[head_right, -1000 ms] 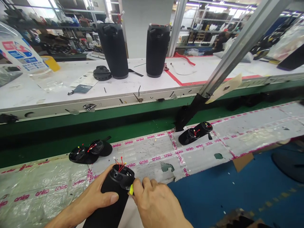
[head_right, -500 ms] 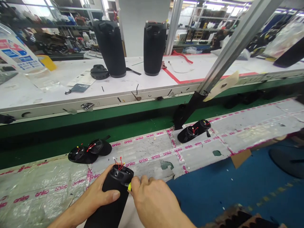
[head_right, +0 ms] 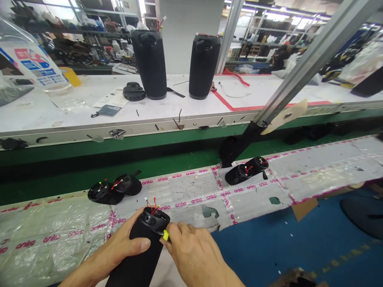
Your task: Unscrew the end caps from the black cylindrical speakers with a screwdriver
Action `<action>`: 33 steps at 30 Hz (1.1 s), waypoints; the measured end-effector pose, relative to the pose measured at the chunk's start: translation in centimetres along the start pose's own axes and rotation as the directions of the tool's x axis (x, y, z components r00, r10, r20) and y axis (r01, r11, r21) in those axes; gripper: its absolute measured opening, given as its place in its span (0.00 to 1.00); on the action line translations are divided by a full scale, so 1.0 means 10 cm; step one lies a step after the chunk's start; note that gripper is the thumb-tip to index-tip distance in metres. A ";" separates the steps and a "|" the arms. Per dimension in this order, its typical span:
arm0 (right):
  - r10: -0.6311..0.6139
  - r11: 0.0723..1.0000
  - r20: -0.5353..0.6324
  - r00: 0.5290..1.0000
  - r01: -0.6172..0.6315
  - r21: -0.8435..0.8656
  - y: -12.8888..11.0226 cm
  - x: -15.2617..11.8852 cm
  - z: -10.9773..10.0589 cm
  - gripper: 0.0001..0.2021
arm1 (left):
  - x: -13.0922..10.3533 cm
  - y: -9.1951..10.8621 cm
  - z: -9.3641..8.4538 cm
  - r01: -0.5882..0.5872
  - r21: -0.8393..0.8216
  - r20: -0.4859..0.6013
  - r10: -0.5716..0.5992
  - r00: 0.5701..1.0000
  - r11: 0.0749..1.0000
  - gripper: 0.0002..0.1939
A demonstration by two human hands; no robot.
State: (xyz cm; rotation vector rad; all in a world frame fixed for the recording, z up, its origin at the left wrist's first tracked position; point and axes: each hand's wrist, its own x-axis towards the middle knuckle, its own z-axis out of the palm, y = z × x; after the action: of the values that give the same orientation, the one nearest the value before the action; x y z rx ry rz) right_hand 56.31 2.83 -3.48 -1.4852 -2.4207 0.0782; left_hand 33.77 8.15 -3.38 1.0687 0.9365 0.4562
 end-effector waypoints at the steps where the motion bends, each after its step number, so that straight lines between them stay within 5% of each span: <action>1: -0.004 1.000 0.005 1.000 0.004 -0.008 0.00 0.00 0.00 0.03 | 0.00 0.00 0.00 0.005 0.003 -0.003 -0.005 1.000 1.000 0.36; 10: -0.029 0.996 0.118 0.993 0.039 -0.084 0.01 -0.01 -0.04 0.16 | -0.01 0.03 0.01 -0.006 0.068 0.001 0.006 1.000 0.998 0.35; 19: -0.029 0.969 0.260 0.965 0.091 -0.231 -0.05 0.00 -0.15 0.16 | -0.04 0.02 0.09 0.051 0.157 -0.088 -0.037 0.995 0.986 0.34; 27: 0.071 0.987 0.153 0.986 -0.091 0.131 0.00 0.01 0.01 0.10 | -0.01 0.02 0.04 0.021 -0.010 -0.020 -0.021 1.000 1.000 0.35; 33: 0.056 0.991 0.161 0.985 -0.075 0.114 0.02 0.03 0.00 0.09 | -0.02 -0.01 0.03 0.009 0.016 -0.035 -0.008 0.999 1.000 0.34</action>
State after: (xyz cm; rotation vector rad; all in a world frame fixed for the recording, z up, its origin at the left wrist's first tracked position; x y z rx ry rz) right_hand 56.34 3.13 -3.46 -1.5572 -2.4388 0.3621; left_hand 33.88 7.78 -3.34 1.0742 0.9770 0.4625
